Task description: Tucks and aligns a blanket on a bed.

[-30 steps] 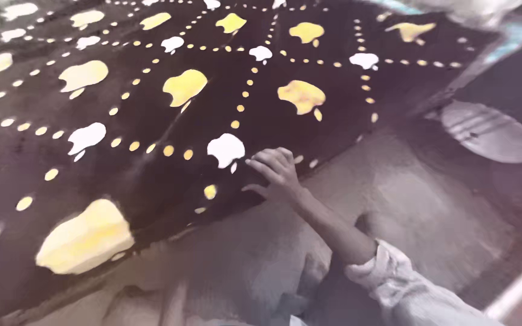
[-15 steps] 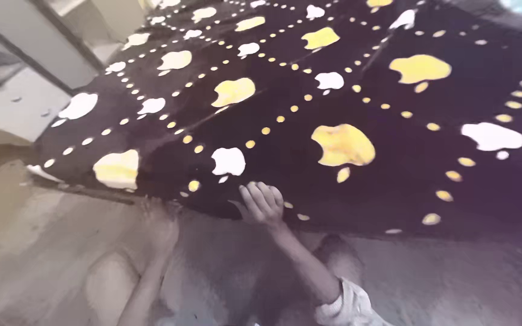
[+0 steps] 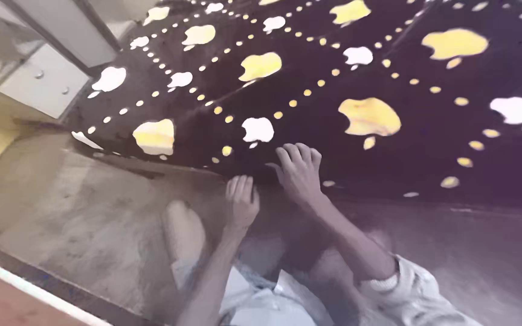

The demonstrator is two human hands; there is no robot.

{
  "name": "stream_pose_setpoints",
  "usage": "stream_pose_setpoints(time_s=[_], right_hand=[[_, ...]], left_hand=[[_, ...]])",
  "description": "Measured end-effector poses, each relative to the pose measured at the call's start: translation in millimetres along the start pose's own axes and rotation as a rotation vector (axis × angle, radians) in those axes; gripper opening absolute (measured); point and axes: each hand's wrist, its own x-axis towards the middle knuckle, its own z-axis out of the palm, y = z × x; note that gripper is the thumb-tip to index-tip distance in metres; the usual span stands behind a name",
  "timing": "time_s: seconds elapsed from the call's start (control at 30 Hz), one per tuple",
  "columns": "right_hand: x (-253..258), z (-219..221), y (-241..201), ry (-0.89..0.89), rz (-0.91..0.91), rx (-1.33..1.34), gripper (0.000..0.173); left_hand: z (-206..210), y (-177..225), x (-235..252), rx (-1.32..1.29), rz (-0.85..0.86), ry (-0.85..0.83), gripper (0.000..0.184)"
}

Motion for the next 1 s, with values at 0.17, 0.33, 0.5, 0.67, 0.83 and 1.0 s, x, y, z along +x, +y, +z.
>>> stream_pose_setpoints(time_s=[0.17,0.33,0.5,0.67,0.83,1.0], right_hand=[[0.0,8.3,0.8,0.1,-0.093,-0.021,0.014],[5.0,7.7,5.9,0.164,-0.177,0.065,0.015],[14.2,-1.0,10.5,0.204,-0.272,0.096,0.012],[21.7,-5.1,10.8,0.27,-0.253,0.109,0.011],[28.4,1.4,11.3,0.352,-0.21,0.152,0.013],[23.7,10.6,30.1,0.312,-0.291,0.215,0.012]], left_hand=[[-7.0,5.9,11.2,-0.066,0.11,-0.067,0.028],[-5.3,1.4,18.8,-0.085,0.133,-0.198,0.023],[-7.3,4.8,30.3,-0.07,0.171,-0.263,0.028],[-18.2,13.1,47.5,-0.079,0.161,-0.296,0.02],[-16.7,32.9,53.2,-0.106,0.006,-1.045,0.045],[-5.8,47.1,51.7,-0.126,-0.044,-1.1,0.038]])
